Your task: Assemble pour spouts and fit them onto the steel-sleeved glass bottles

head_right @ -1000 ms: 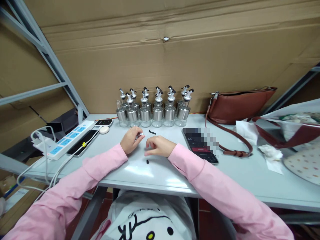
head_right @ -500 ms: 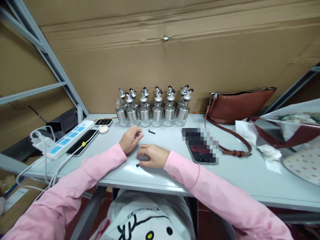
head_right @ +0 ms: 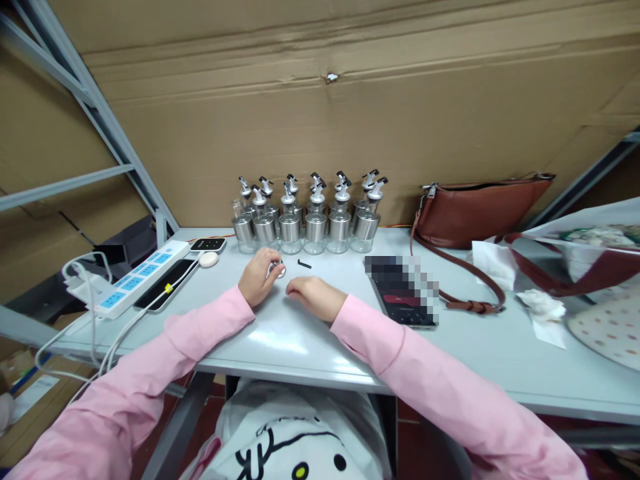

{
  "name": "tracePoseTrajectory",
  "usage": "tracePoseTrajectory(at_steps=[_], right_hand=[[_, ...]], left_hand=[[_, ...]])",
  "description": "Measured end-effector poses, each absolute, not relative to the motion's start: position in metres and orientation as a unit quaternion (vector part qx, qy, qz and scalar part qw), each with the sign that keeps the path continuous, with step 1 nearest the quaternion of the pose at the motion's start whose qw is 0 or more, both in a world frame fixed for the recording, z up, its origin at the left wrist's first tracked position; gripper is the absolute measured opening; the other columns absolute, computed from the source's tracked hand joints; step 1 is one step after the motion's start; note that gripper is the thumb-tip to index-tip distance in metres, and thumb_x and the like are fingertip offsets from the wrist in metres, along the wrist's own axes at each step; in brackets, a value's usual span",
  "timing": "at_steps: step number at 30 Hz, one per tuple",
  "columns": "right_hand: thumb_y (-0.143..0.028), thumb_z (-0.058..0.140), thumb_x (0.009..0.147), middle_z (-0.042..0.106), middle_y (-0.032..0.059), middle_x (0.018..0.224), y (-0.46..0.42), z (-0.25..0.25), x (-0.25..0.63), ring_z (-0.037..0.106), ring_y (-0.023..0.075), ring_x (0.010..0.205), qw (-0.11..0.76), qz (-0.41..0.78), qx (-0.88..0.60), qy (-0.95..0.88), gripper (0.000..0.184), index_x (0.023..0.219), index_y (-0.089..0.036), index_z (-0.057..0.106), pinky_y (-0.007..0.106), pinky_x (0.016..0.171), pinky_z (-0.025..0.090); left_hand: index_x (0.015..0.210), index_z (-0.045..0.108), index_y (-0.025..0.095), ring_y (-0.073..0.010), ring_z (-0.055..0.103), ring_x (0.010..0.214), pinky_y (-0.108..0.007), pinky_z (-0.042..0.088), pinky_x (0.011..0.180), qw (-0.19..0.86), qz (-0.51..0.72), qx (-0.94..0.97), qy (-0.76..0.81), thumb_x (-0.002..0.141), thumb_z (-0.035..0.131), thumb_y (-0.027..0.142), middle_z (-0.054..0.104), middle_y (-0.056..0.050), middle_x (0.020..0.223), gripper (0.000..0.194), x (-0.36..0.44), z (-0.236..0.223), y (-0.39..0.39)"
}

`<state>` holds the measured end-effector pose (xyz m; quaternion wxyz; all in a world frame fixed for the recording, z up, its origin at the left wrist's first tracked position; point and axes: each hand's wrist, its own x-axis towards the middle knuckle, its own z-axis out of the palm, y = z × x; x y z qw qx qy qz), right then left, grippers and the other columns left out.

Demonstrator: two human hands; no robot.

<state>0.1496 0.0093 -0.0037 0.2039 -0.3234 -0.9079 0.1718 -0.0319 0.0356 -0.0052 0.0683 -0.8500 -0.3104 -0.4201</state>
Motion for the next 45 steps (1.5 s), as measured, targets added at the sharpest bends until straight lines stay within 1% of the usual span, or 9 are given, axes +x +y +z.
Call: tracePoseTrajectory(at_steps=[5, 9, 12, 16, 21, 26, 35, 40, 45], right_hand=[[-0.01, 0.045, 0.084, 0.063, 0.0112, 0.087, 0.028, -0.011, 0.165, 0.061, 0.0189, 0.08, 0.185, 0.103, -0.397, -0.893, 0.02, 0.087, -0.013, 0.064, 0.032, 0.078, 0.048], [-0.011, 0.054, 0.078, 0.061, 0.0085, 0.083, 0.027, -0.007, 0.167, 0.058, 0.0167, 0.072, 0.174, 0.129, -0.408, -0.887, 0.018, 0.093, -0.013, 0.063, 0.031, 0.073, 0.048], [-0.024, 0.055, 0.08, 0.06, 0.0059, 0.08, 0.022, 0.004, 0.165, 0.056, 0.0152, 0.069, 0.254, 0.202, -0.411, -0.852, 0.018, 0.094, -0.014, 0.061, 0.03, 0.069, 0.046], [-0.047, 0.048, 0.083, 0.06, 0.0032, 0.077, 0.015, 0.015, 0.157, 0.056, 0.0121, 0.063, 0.368, 0.413, -0.354, -0.754, 0.032, 0.091, -0.016, 0.054, 0.026, 0.057, 0.043], [-0.057, 0.059, 0.073, 0.056, -0.0034, 0.057, 0.01, 0.016, 0.15, 0.044, 0.0062, 0.044, 0.432, 0.524, -0.337, -0.653, 0.042, 0.074, -0.018, 0.044, 0.022, 0.045, 0.034], [-0.053, 0.069, 0.065, 0.059, -0.0046, 0.054, 0.008, 0.015, 0.147, 0.043, 0.0051, 0.041, 0.448, 0.56, -0.35, -0.602, 0.045, 0.071, -0.018, 0.042, 0.019, 0.042, 0.029], [-0.04, 0.077, 0.06, 0.057, -0.0046, 0.058, -0.007, 0.022, 0.139, 0.044, 0.0051, 0.047, 0.458, 0.674, -0.297, -0.497, 0.044, 0.065, -0.018, 0.04, 0.017, 0.044, 0.025], [-0.043, 0.074, 0.061, 0.054, -0.0047, 0.055, -0.007, 0.017, 0.134, 0.042, 0.0056, 0.045, 0.471, 0.636, -0.307, -0.529, 0.044, 0.063, -0.019, 0.038, 0.018, 0.044, 0.025], [-0.036, 0.065, 0.069, 0.044, -0.007, 0.051, -0.009, 0.018, 0.134, 0.036, 0.0067, 0.045, 0.488, 0.453, -0.334, -0.667, 0.032, 0.065, -0.021, 0.037, 0.021, 0.046, 0.029]], left_hand=[[0.089, 0.05, 0.017, -0.0182, 0.049, 0.078, -0.031, 0.043, 0.072, 0.09, -0.429, -0.843, -0.312, 0.095, 0.032, 0.036, 0.056, -0.007, 0.083, 0.027, -0.033, -0.003, 0.036], [0.087, 0.049, 0.017, -0.0159, 0.051, 0.073, -0.03, 0.045, 0.069, 0.006, -0.46, -0.827, -0.324, 0.094, 0.035, 0.036, 0.054, -0.005, 0.078, 0.024, -0.031, -0.009, 0.039], [0.087, 0.047, 0.017, -0.0123, 0.053, 0.067, -0.026, 0.048, 0.064, -0.132, -0.504, -0.789, -0.324, 0.091, 0.041, 0.038, 0.053, -0.002, 0.078, 0.022, -0.027, -0.013, 0.037], [0.087, 0.048, 0.017, -0.0097, 0.059, 0.068, -0.023, 0.052, 0.063, -0.26, -0.528, -0.758, -0.281, 0.088, 0.051, 0.036, 0.054, -0.002, 0.084, 0.019, -0.022, -0.011, 0.026], [0.09, 0.054, 0.017, -0.0129, 0.058, 0.078, -0.026, 0.051, 0.07, -0.103, -0.501, -0.827, -0.232, 0.091, 0.046, 0.033, 0.059, -0.005, 0.085, 0.017, -0.027, -0.003, 0.023], [0.088, 0.056, 0.015, -0.0148, 0.055, 0.072, -0.028, 0.046, 0.068, -0.012, -0.385, -0.886, -0.256, 0.096, 0.028, 0.04, 0.059, -0.006, 0.077, 0.039, -0.035, 0.001, 0.032], [0.06, 0.044, 0.017, -0.0119, 0.043, 0.055, -0.024, 0.035, 0.056, -0.13, -0.326, -0.9, -0.258, 0.091, 0.013, 0.06, 0.043, 0.001, 0.056, 0.061, -0.041, 0.024, 0.033], [0.059, 0.044, 0.017, -0.0112, 0.041, 0.054, -0.024, 0.033, 0.056, -0.204, -0.285, -0.899, -0.262, 0.087, 0.013, 0.067, 0.042, 0.001, 0.055, 0.066, -0.044, 0.033, 0.033], [0.057, 0.045, 0.017, -0.0114, 0.039, 0.054, -0.025, 0.032, 0.058, -0.22, -0.264, -0.902, -0.261, 0.086, 0.013, 0.068, 0.041, 0.001, 0.054, 0.067, -0.047, 0.034, 0.039]])
